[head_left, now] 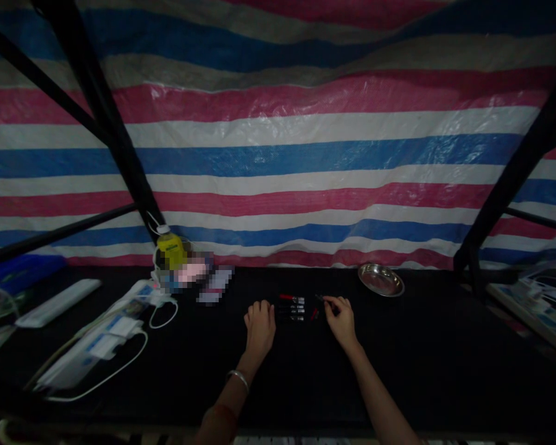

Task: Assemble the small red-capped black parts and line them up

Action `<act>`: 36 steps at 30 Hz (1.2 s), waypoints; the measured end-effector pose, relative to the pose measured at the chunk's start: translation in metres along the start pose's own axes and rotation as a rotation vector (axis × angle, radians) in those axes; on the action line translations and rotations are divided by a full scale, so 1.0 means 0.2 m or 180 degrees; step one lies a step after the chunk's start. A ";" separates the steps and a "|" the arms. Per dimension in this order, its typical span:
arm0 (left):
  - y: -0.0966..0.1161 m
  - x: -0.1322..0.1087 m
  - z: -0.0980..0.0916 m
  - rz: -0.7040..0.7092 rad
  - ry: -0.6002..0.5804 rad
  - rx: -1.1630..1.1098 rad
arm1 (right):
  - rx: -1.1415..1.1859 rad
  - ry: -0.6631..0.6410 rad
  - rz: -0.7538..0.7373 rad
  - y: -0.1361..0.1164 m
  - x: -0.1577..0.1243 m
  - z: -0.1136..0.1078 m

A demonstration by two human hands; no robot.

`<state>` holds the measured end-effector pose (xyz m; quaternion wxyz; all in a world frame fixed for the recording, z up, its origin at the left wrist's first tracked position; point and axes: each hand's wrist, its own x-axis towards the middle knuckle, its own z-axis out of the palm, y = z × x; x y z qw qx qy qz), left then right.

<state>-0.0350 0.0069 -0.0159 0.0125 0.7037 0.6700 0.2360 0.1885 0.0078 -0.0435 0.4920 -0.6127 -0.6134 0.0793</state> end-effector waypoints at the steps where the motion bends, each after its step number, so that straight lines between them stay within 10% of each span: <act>1: 0.00 0.00 0.00 0.0060 0.0051 -0.0063 | -0.0083 0.0037 0.0080 0.03 0.00 -0.01; 11: 0.04 -0.01 0.00 0.1059 0.0003 -0.0376 | -0.0359 -0.0124 0.0276 0.09 -0.03 -0.04; 20: 0.39 -0.02 0.06 0.1668 -0.0108 -0.0309 | -0.0436 -0.0144 0.0159 0.11 -0.03 -0.04; 36: 0.44 -0.05 0.23 0.1448 -0.0226 -0.0083 | 0.0009 -0.0056 0.0226 0.08 -0.02 -0.04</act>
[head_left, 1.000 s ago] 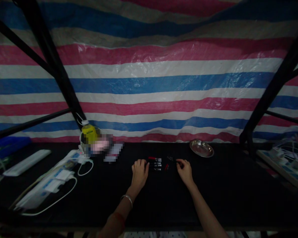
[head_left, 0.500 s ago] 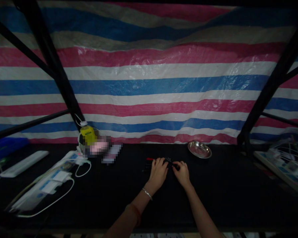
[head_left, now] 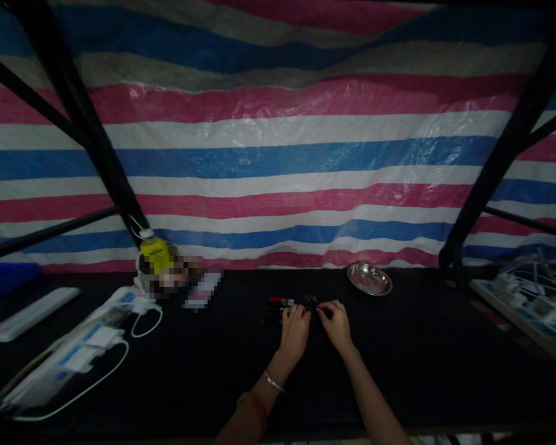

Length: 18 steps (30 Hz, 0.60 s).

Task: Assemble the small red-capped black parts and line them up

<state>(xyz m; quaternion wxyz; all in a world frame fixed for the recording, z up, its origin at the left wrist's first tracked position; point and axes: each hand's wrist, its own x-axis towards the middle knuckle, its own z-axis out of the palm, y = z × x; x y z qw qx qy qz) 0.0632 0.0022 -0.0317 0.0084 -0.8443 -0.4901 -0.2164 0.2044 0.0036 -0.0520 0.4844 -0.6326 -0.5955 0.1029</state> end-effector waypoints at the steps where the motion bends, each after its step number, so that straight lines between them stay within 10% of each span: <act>1: 0.00 0.00 0.00 0.0003 -0.0006 -0.0028 | 0.0125 0.0050 0.0007 0.00 0.00 0.00; 18: -0.01 -0.03 0.00 0.0007 0.0627 -0.1213 | 0.3056 -0.0081 0.1627 -0.03 0.04 0.03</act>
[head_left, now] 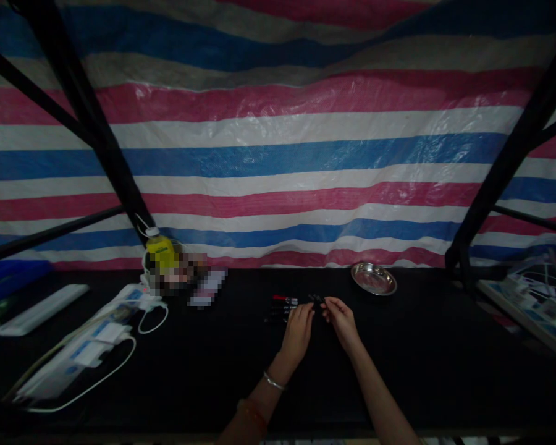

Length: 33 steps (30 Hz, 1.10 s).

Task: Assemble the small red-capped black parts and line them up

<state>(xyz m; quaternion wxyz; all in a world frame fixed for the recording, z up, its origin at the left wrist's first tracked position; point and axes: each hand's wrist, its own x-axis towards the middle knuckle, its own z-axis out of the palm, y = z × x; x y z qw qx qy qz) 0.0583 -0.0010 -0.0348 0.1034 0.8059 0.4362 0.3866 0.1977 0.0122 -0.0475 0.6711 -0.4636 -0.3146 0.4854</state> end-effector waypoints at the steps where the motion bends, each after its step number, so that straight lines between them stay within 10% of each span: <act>1: -0.01 0.00 0.01 0.0024 0.0064 -0.0101 | 0.0148 -0.0054 0.0082 0.00 0.00 0.00; 20: -0.03 -0.02 0.01 0.0346 0.0538 -0.0513 | -0.0294 -0.1438 0.0174 -0.06 -0.08 0.02; 33: 0.01 -0.03 -0.01 0.0688 0.0730 -0.0250 | 0.0494 -0.0470 0.0759 -0.05 -0.07 0.04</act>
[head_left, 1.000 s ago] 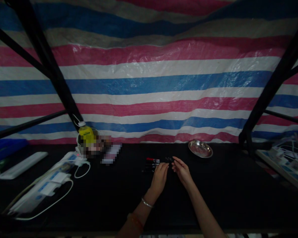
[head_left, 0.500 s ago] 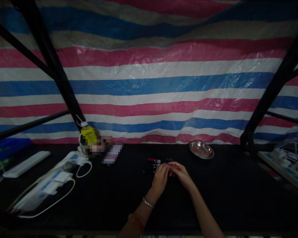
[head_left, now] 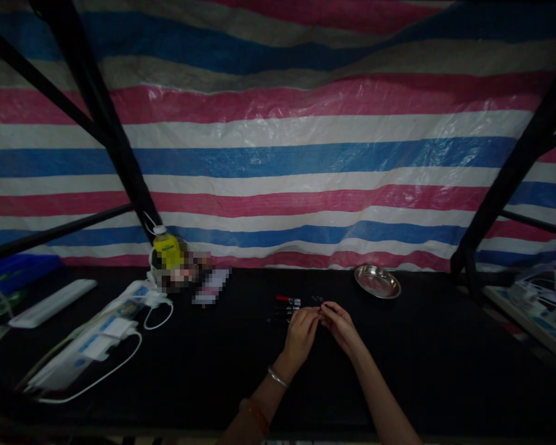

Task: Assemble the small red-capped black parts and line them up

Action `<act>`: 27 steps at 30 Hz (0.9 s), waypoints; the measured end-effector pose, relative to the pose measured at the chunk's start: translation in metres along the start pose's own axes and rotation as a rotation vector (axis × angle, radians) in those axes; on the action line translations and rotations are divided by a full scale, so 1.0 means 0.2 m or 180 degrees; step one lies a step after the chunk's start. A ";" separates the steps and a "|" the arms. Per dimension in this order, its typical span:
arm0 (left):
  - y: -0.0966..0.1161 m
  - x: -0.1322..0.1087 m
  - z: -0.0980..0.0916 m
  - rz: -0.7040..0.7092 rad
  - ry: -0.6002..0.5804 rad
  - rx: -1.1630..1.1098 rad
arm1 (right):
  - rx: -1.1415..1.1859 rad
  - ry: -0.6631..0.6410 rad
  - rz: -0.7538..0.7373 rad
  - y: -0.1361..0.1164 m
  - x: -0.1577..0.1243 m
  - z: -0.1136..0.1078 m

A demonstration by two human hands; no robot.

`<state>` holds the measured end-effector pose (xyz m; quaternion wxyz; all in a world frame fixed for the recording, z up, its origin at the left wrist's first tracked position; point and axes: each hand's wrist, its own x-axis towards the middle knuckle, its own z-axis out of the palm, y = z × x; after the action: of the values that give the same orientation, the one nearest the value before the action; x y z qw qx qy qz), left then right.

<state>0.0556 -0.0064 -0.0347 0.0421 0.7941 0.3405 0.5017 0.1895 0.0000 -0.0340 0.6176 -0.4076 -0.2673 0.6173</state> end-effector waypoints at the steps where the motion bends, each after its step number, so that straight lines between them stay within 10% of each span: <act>1: 0.00 0.00 0.00 0.0017 0.0011 -0.0005 | -0.0057 -0.0081 0.0028 0.00 -0.01 0.00; 27: 0.02 0.01 -0.02 0.0418 0.0035 0.0009 | 0.0373 0.0103 0.0272 0.00 -0.01 0.02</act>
<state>0.0548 -0.0097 -0.0302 0.0061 0.8120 0.2886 0.5073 0.1865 -0.0022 -0.0323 0.6177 -0.3917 -0.2031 0.6510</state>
